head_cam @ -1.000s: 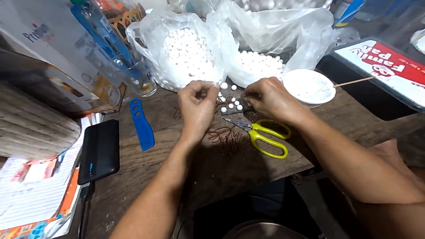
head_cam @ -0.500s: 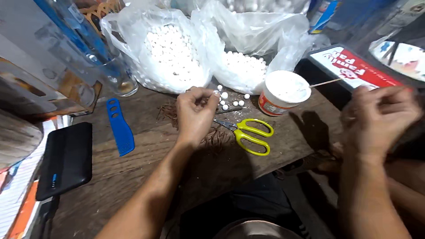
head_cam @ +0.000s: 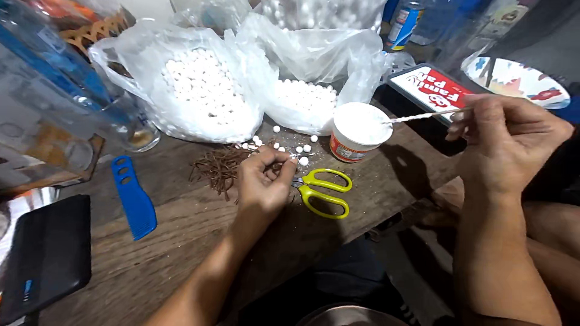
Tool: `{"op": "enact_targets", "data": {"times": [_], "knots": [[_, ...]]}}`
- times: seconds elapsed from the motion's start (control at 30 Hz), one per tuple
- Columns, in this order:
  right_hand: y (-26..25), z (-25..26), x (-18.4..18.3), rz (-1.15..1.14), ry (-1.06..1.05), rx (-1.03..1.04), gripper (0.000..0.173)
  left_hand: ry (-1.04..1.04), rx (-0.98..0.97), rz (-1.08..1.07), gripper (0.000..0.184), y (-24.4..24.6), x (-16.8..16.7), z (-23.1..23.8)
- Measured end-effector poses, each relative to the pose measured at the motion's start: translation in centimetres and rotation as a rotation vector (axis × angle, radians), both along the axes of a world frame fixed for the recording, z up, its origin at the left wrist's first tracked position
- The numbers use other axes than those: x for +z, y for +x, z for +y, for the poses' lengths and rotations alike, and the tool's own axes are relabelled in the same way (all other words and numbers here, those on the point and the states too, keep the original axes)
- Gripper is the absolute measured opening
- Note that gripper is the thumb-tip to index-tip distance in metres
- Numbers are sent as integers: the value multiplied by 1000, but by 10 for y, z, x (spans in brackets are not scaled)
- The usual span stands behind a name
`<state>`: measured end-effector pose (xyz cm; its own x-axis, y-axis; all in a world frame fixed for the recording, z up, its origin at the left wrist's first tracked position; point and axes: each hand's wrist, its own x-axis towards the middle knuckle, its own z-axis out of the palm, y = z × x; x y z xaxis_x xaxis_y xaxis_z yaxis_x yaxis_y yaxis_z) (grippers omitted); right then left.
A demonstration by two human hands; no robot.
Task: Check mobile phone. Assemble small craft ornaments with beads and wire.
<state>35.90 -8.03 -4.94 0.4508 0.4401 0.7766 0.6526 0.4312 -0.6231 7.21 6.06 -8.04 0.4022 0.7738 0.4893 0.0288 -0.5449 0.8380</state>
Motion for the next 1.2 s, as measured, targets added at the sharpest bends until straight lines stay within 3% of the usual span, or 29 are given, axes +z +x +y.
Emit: {"op": "enact_targets", "data": {"times": [0.2,0.3,0.5,1.2], "knots": [[-1,2,-1,511,52,24,34,25,-21,12,6,2,-4,-4],[-20,3,0,621,4,108,37,38,-16,8,6,3,-4,-5],[-52,8,-3,567,-49,229,38,34,-35,-6,6,3,-2,-7],[-57,14,-12,487,-58,229,34,103,-9,13,9,4,-2,-6]]}}
